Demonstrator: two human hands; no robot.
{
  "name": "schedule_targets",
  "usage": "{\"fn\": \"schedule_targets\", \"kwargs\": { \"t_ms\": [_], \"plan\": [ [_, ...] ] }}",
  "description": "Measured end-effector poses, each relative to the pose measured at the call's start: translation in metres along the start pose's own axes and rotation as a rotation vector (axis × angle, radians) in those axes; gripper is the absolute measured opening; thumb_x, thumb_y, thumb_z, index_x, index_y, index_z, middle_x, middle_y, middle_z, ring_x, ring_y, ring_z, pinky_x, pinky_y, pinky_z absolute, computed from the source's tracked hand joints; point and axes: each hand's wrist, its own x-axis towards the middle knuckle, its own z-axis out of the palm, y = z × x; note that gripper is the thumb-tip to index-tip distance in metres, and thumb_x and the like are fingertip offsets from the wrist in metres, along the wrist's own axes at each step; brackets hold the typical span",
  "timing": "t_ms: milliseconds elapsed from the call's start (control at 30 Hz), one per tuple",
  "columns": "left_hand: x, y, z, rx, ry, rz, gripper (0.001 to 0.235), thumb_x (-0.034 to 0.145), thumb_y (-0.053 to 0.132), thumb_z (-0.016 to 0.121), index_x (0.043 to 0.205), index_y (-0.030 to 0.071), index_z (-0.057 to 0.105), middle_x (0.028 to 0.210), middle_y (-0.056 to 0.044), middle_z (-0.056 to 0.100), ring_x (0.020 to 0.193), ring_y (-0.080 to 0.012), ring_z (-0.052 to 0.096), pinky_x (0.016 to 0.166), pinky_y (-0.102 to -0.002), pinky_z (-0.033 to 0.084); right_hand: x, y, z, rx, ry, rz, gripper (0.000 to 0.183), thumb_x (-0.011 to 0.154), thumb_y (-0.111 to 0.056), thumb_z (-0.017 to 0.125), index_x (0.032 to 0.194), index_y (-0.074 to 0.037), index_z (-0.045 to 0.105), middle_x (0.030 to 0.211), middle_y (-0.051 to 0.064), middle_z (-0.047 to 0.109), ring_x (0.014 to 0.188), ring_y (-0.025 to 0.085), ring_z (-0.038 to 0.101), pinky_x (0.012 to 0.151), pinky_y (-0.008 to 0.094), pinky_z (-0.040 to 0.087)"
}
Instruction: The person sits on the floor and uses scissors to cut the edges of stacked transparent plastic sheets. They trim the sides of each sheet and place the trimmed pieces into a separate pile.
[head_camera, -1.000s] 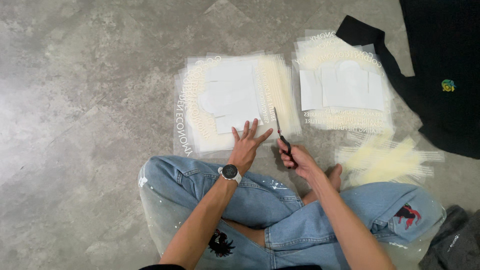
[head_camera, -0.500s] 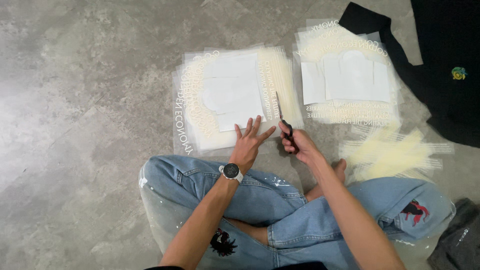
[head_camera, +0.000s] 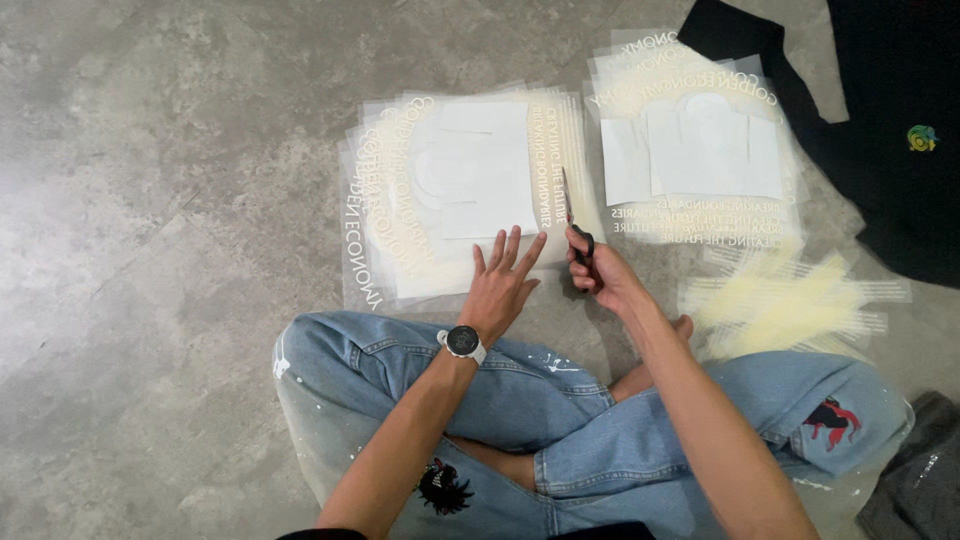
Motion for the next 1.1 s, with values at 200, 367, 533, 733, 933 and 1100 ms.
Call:
{"fn": "schedule_targets", "kwargs": {
  "t_ms": [200,367,533,733,933,1100],
  "plan": [
    [0.024,-0.006,0.016,0.168,0.073,0.017,0.085,0.103,0.027,0.066,0.171,0.017,0.017,0.171,-0.019,0.031,0.157,-0.0373,0.032,0.123,-0.064,0.032,-0.012,-0.006,0.007,0.03,-0.029,0.002,0.047,0.093,-0.052,0.08,0.084,-0.009,0.061,0.06,-0.005,0.039,0.049,0.003,0.043,0.038,0.011,0.032],
    [0.015,0.0,0.019,0.261,-0.01,0.035,0.081,0.104,0.017,0.059,0.171,0.026,0.015,0.166,-0.017,0.041,0.153,-0.0407,0.039,0.119,-0.071,0.031,-0.017,-0.004,0.018,-0.003,0.001,-0.014,0.05,0.092,-0.056,0.079,0.082,-0.012,0.057,0.056,-0.004,0.037,0.043,0.006,0.039,0.037,0.014,0.027],
    [0.007,0.007,0.019,0.294,-0.074,0.034,0.089,0.102,0.012,0.059,0.172,0.031,0.007,0.168,-0.016,0.038,0.152,-0.0439,0.039,0.117,-0.074,0.033,-0.004,0.017,0.017,-0.037,0.057,-0.04,0.053,0.09,-0.057,0.082,0.08,-0.016,0.05,0.056,-0.002,0.04,0.041,0.009,0.044,0.036,0.018,0.027],
    [0.005,0.009,0.016,0.307,-0.114,0.03,0.087,0.102,0.012,0.059,0.171,0.033,0.011,0.169,-0.016,0.037,0.153,-0.0441,0.039,0.116,-0.074,0.034,0.003,0.024,0.007,-0.02,0.1,-0.063,0.051,0.091,-0.049,0.085,0.08,-0.012,0.051,0.057,-0.001,0.041,0.043,0.008,0.04,0.038,0.018,0.029],
    [0.003,0.01,0.007,0.282,-0.121,0.025,0.091,0.101,0.007,0.058,0.172,0.034,0.006,0.168,-0.016,0.037,0.152,-0.0452,0.039,0.117,-0.074,0.033,0.004,0.016,0.009,-0.036,0.09,-0.075,0.05,0.089,-0.045,0.087,0.076,-0.009,0.055,0.059,-0.003,0.039,0.046,0.006,0.04,0.037,0.015,0.028],
    [-0.001,0.012,0.004,0.267,-0.142,0.026,0.094,0.101,0.004,0.058,0.171,0.035,0.004,0.169,-0.016,0.035,0.152,-0.0455,0.038,0.116,-0.074,0.034,0.004,0.003,0.015,-0.015,0.084,-0.093,0.049,0.089,-0.044,0.089,0.076,-0.009,0.057,0.06,-0.002,0.04,0.049,0.007,0.043,0.037,0.015,0.031]
  ]
}}
